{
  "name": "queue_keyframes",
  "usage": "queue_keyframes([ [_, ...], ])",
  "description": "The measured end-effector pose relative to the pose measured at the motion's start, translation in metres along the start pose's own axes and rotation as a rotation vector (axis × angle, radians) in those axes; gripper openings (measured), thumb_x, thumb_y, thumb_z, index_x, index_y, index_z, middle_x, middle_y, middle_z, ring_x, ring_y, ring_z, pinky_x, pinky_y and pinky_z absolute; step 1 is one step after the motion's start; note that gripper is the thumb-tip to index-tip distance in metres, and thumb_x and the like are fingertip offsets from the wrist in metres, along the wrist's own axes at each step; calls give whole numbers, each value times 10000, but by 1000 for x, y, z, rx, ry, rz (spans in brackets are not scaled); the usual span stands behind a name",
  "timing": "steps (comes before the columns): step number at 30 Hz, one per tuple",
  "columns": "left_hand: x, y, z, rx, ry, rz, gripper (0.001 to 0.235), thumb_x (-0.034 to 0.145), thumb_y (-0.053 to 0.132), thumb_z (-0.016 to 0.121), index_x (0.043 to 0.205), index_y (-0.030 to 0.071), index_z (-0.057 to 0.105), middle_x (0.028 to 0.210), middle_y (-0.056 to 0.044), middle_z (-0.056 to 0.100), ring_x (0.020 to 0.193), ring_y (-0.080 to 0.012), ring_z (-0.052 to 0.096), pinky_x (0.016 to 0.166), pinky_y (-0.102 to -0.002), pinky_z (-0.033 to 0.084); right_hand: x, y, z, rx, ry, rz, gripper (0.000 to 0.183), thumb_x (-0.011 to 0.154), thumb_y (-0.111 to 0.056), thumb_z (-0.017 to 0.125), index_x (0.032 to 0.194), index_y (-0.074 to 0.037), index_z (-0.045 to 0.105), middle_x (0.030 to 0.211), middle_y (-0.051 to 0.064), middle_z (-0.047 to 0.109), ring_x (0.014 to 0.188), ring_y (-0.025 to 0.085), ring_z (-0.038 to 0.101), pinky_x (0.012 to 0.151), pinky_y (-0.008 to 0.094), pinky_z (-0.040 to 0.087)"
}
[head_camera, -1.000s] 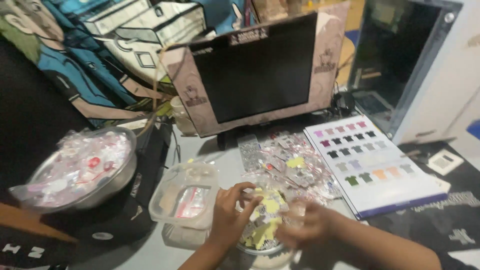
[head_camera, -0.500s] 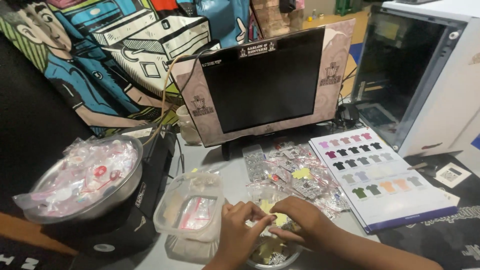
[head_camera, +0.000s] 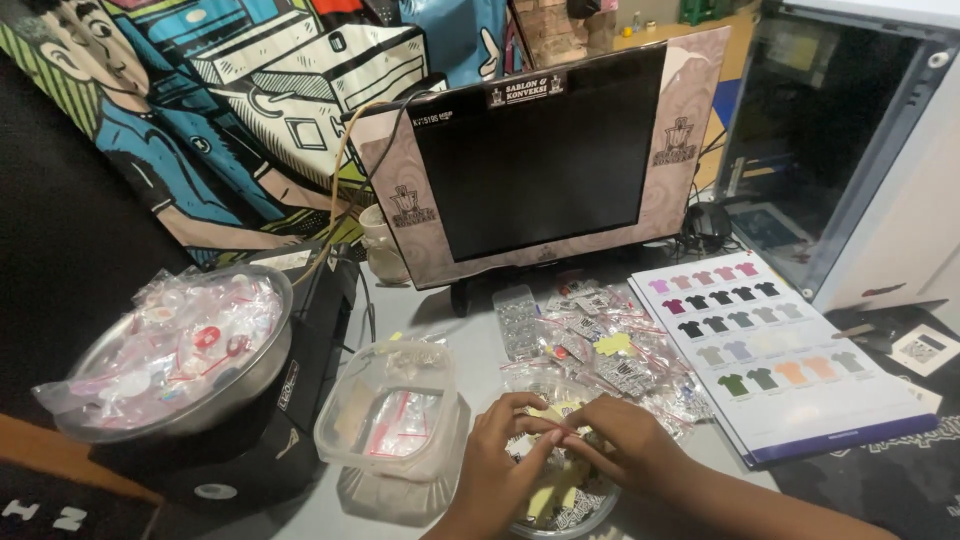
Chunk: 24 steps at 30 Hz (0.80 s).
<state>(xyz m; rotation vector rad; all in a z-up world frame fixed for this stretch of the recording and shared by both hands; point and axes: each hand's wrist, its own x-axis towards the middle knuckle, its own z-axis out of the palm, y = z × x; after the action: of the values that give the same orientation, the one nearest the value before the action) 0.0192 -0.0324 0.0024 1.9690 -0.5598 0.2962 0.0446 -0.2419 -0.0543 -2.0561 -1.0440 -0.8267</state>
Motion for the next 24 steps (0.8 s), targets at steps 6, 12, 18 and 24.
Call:
queue_keyframes([
  [6,-1,-7,-4,113,-44,-46,269,899,337,762,1104,208,644,934,35,744,1082,-202,645,950,-351,435,13,-14,-11,76,35,28,360,849,-209,824,1081,-27,616,954,105,688,853,211,679,766,281,592],
  [12,-2,-11,-1,208,-79,87,272,894,350,767,1099,205,662,862,58,719,895,-156,642,911,-346,377,9,-5,-8,74,-167,11,202,988,-299,669,922,-122,595,800,31,607,689,187,568,631,294,468],
  [18,2,-5,-7,82,-205,-49,341,901,284,757,1214,198,651,963,-17,627,941,-145,642,814,-280,492,5,-9,-9,276,-328,278,79,950,-212,704,937,-164,644,842,9,671,728,141,631,635,245,517],
  [24,-1,-1,-9,-6,-248,28,445,1014,186,565,1455,182,501,1056,-96,540,1049,-176,666,901,-309,578,22,-23,-21,337,-219,455,238,978,-343,576,887,-153,686,776,-13,710,685,122,651,634,275,493],
])
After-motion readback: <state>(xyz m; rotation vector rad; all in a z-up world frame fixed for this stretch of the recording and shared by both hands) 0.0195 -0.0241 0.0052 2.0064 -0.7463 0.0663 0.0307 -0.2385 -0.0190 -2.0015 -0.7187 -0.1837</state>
